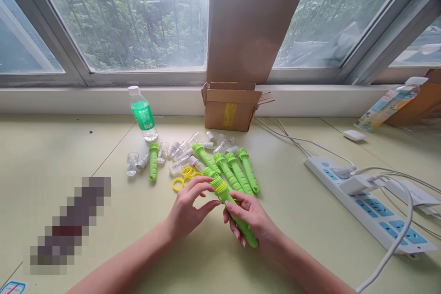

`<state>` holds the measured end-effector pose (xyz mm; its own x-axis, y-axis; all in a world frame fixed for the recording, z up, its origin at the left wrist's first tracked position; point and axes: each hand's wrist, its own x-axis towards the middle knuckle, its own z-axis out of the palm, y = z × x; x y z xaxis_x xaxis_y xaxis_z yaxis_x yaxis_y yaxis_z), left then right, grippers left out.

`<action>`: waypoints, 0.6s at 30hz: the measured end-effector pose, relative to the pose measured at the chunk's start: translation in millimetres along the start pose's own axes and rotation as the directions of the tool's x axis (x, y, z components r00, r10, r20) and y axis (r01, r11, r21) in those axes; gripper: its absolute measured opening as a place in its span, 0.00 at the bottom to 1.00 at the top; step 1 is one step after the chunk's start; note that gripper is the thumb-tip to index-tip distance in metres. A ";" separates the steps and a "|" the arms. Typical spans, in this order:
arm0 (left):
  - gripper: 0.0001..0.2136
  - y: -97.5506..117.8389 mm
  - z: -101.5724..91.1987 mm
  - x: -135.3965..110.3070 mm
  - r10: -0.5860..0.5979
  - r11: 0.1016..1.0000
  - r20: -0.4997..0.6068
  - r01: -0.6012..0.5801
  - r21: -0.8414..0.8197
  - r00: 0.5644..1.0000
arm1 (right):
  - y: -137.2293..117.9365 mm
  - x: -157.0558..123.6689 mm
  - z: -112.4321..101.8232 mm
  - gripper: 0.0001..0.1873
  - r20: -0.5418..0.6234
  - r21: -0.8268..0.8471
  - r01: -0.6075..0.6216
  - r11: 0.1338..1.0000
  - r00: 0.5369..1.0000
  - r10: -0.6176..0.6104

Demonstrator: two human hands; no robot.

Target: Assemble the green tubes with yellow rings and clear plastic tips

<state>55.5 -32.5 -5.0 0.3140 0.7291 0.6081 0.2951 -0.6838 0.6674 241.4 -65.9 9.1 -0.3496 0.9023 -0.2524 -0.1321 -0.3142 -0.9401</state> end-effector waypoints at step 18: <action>0.09 3.6 1.1 0.6 0.012 1.000 0.004 -0.012 0.008 1.000 | -2.9 -1.2 0.4 0.17 0.034 -0.046 0.007 0.999 0.999 -0.006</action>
<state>57.7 -34.6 -2.7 0.3213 0.7210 0.6139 0.2990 -0.6924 0.6566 241.9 -66.2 12.2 -0.3805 0.8933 -0.2392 -0.0917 -0.2938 -0.9515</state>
